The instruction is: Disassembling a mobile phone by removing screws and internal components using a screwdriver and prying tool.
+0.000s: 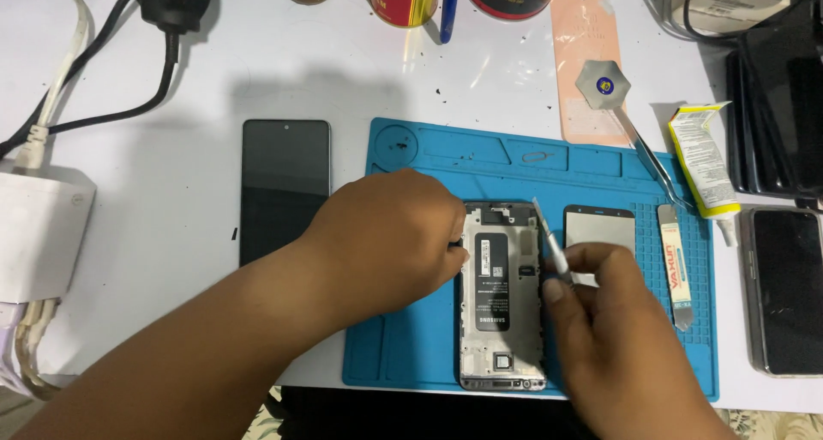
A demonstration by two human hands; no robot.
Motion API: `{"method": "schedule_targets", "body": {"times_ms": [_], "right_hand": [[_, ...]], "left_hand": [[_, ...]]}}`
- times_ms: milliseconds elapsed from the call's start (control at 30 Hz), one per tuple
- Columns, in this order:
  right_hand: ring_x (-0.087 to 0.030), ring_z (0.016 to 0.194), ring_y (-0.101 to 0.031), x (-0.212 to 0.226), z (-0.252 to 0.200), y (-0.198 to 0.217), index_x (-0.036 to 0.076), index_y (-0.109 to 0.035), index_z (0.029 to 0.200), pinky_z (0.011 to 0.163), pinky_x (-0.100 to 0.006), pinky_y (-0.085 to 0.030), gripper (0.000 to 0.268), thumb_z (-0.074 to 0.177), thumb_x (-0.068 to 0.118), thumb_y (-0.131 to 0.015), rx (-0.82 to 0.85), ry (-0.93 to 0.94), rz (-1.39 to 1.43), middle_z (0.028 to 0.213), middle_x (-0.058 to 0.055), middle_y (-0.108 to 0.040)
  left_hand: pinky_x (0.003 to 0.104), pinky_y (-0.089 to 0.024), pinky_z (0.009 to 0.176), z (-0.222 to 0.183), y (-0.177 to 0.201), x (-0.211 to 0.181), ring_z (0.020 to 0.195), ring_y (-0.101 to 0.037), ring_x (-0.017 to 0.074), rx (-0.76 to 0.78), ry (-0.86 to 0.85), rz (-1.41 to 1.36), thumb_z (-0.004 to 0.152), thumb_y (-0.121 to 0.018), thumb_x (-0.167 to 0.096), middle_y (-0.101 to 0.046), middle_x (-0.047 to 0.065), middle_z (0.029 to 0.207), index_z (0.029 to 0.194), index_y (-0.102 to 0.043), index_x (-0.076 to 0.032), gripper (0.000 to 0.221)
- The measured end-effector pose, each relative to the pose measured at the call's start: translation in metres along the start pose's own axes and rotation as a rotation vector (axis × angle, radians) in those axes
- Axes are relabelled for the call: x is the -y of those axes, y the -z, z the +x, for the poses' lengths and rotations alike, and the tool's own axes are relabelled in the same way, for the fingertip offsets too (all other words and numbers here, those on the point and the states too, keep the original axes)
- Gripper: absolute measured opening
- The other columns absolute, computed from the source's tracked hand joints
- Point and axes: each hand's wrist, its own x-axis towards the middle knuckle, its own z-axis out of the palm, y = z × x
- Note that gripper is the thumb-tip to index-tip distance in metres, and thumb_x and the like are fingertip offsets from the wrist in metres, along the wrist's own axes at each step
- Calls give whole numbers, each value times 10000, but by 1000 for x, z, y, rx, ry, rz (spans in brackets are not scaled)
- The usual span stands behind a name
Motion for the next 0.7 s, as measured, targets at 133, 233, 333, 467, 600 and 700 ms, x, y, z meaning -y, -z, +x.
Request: {"method": "schedule_targets", "body": {"times_ms": [133, 233, 333, 467, 600, 700], "right_hand": [[-173, 933, -752, 5, 2, -4, 128, -556, 1327, 777, -347, -581, 367, 960, 133, -574, -24, -56, 341, 1177, -44, -771], [-156, 1023, -808, 9, 6, -7, 146, -551, 1424, 842, -303, -596, 529, 900, 152, -625, 14, 20, 286, 1167, -64, -829], [-212, 1025, -780, 17, 7, -4, 60, -599, 1354, 882, -322, -585, 466, 898, -34, -624, 25, -78, 524, 1135, -164, -856], [-208, 694, -566, 3, 10, 2, 24, -594, 1347, 598, -330, -437, 435, 916, -33, -604, -41, 62, 749, 936, -180, -735], [-93, 463, -397, -6, 13, -4, 39, -577, 1257, 441, -225, -336, 356, 908, 29, -648, 129, 298, 1073, 781, -84, -629], [-119, 441, -410, 11, 5, -15, 17, -592, 1209, 411, -266, -333, 336, 888, -3, -691, 263, 217, 1208, 681, -56, -536]], "left_hand": [[408, -294, 451, 0, -7, 4, 570, -368, 208, -48, -35, 11, 953, -591, -287, -395, 15, 594, 593, -358, -172, 444], [419, -275, 463, 0, -3, 2, 572, -362, 207, -49, -18, 0, 935, -587, -292, -395, 10, 600, 593, -338, -171, 440], [420, -270, 479, -4, 7, -2, 581, -365, 203, 4, 14, -27, 939, -617, -326, -382, 3, 613, 616, -316, -182, 464], [390, -447, 659, -15, 27, -7, 822, -616, 183, -104, 1, -398, 918, -628, -417, -667, -31, 845, 884, -637, -190, 229], [304, -584, 723, -27, 62, -34, 910, -716, 131, 123, 107, -854, 815, -601, -406, -761, -30, 1105, 1275, -584, -217, 497], [341, -499, 874, -20, 50, -37, 1026, -638, 193, 237, 99, -1135, 787, -553, -331, -701, 50, 1185, 1480, -525, -231, 701]]}}
